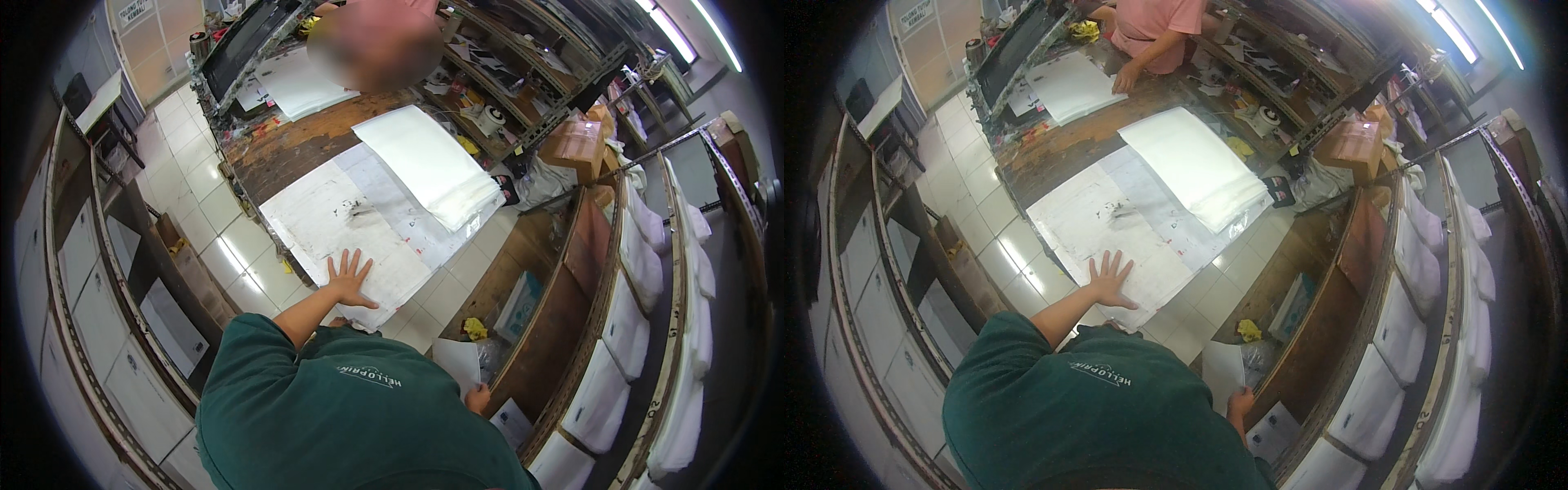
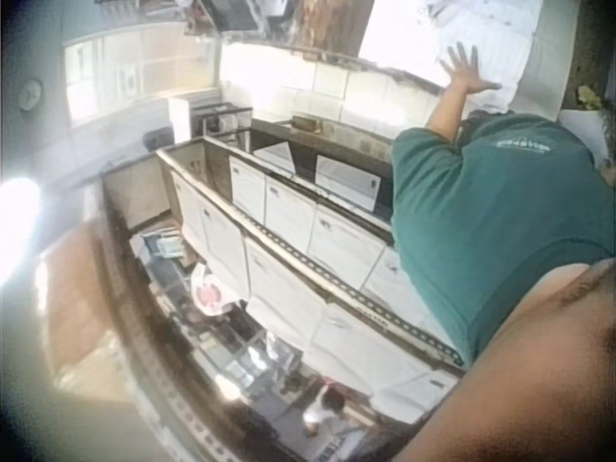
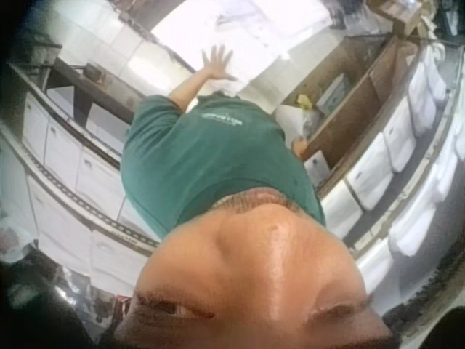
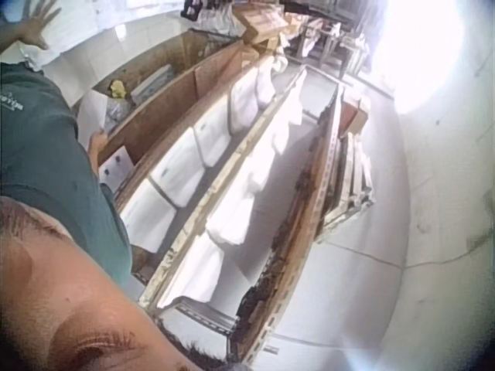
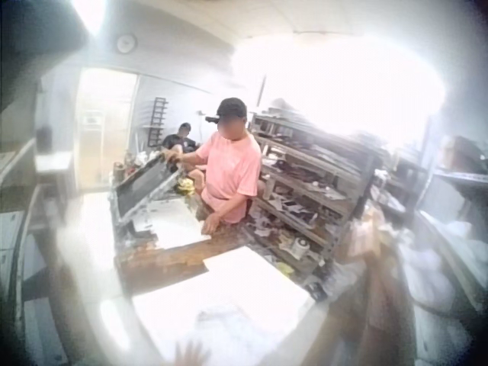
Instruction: The person repeatedly picks up single sheets of white paper from a wooden table and places them onto a metal shelving unit. The person handles the paper by hand, moving it from the table to the shelf in a repetitive cycle.
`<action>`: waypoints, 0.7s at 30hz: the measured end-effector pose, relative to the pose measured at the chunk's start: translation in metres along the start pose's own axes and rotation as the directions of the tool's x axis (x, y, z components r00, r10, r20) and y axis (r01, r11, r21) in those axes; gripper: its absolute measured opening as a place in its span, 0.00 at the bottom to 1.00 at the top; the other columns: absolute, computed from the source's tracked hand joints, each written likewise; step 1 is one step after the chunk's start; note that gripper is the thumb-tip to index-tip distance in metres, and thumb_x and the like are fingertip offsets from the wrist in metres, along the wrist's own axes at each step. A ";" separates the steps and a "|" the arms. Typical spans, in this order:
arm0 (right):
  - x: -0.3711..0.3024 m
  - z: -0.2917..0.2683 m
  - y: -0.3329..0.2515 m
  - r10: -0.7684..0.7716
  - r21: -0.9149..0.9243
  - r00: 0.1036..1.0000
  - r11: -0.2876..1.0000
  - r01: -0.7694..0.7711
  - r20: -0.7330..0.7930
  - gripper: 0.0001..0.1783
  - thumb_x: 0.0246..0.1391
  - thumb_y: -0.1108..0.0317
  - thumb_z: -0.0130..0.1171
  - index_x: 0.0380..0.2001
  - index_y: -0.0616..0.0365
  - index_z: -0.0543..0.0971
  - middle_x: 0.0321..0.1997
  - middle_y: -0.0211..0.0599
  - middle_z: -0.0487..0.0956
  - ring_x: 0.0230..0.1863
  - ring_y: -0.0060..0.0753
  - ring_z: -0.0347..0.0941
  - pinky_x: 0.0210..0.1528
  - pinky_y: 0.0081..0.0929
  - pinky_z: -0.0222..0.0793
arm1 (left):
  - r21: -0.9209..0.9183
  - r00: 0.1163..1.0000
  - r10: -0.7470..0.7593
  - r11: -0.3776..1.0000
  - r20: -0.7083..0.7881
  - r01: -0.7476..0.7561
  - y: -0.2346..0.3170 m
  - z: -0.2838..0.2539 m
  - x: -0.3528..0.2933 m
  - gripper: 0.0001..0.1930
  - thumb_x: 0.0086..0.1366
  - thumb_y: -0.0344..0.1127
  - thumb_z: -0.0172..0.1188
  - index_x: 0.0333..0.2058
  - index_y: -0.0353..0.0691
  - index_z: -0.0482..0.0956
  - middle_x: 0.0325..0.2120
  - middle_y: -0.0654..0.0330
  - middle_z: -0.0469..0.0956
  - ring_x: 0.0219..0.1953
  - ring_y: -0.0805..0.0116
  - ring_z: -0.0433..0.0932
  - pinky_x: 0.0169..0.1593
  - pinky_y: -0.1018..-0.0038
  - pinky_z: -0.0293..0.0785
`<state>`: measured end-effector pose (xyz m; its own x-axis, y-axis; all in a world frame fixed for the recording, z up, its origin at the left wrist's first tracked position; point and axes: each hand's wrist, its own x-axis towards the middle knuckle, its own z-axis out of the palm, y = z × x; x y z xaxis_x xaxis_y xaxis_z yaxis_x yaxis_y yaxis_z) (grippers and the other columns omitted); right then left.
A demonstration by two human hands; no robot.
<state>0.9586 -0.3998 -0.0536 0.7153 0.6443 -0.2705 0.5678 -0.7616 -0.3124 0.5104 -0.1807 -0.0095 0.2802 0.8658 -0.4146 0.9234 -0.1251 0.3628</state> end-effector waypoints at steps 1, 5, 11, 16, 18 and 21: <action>0.002 0.004 0.002 -0.019 -0.001 0.999 1.000 0.019 -0.046 0.18 0.43 0.75 0.50 0.41 0.63 0.74 0.41 0.53 0.75 0.42 0.52 0.72 0.45 0.38 0.66 | -0.009 1.000 0.002 1.000 0.002 -0.002 0.000 0.000 0.001 0.64 0.34 0.79 0.53 0.64 0.50 0.34 0.63 0.46 0.23 0.63 0.42 0.18 0.54 0.35 0.17; -0.007 0.006 -0.015 -0.048 0.180 0.973 0.980 0.089 -0.224 0.10 0.43 0.77 0.49 0.32 0.64 0.73 0.41 0.53 0.74 0.40 0.52 0.72 0.43 0.38 0.65 | -0.047 1.000 0.005 0.999 0.011 -0.004 -0.005 0.002 0.004 0.64 0.34 0.78 0.53 0.64 0.50 0.34 0.63 0.46 0.22 0.63 0.42 0.17 0.54 0.35 0.17; -0.016 -0.011 -0.055 -0.162 0.177 0.963 0.963 0.202 -0.217 0.04 0.44 0.78 0.49 0.26 0.62 0.72 0.35 0.51 0.75 0.37 0.52 0.71 0.39 0.39 0.65 | -0.285 0.987 0.016 0.956 -0.161 -0.062 -0.012 -0.013 0.016 0.53 0.42 0.70 0.57 0.62 0.47 0.49 0.62 0.48 0.42 0.64 0.45 0.38 0.58 0.41 0.34; -0.001 0.012 -0.045 -0.280 0.073 0.916 0.947 0.313 -0.288 0.16 0.38 0.81 0.47 0.33 0.61 0.78 0.33 0.50 0.77 0.34 0.48 0.74 0.39 0.35 0.67 | -0.976 0.958 -0.197 0.101 -0.210 -0.193 -0.049 -0.041 0.078 0.40 0.53 0.62 0.54 0.59 0.45 0.56 0.56 0.55 0.60 0.56 0.56 0.61 0.55 0.60 0.59; -0.008 0.006 -0.063 -0.328 -0.019 0.894 0.941 0.338 -0.307 0.20 0.36 0.80 0.48 0.37 0.60 0.78 0.35 0.51 0.77 0.35 0.49 0.74 0.40 0.36 0.68 | -0.916 0.965 -0.239 -0.352 -0.112 -0.193 -0.077 -0.064 0.098 0.41 0.55 0.64 0.51 0.60 0.44 0.52 0.55 0.54 0.60 0.54 0.56 0.63 0.54 0.61 0.62; -0.010 0.001 -0.059 -0.375 -0.029 0.867 0.921 0.387 -0.330 0.21 0.34 0.81 0.49 0.38 0.61 0.78 0.39 0.50 0.76 0.40 0.51 0.73 0.44 0.38 0.67 | -0.736 0.947 -0.300 -0.615 -0.115 -0.285 -0.118 -0.091 0.128 0.48 0.53 0.69 0.49 0.61 0.40 0.45 0.56 0.49 0.57 0.55 0.53 0.62 0.55 0.59 0.60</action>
<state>0.9177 -0.3614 -0.0336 0.5414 0.8206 0.1830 0.8121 -0.4542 -0.3663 0.4134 -0.0114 -0.0292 -0.0424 0.9131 -0.4054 -0.8402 0.1870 0.5090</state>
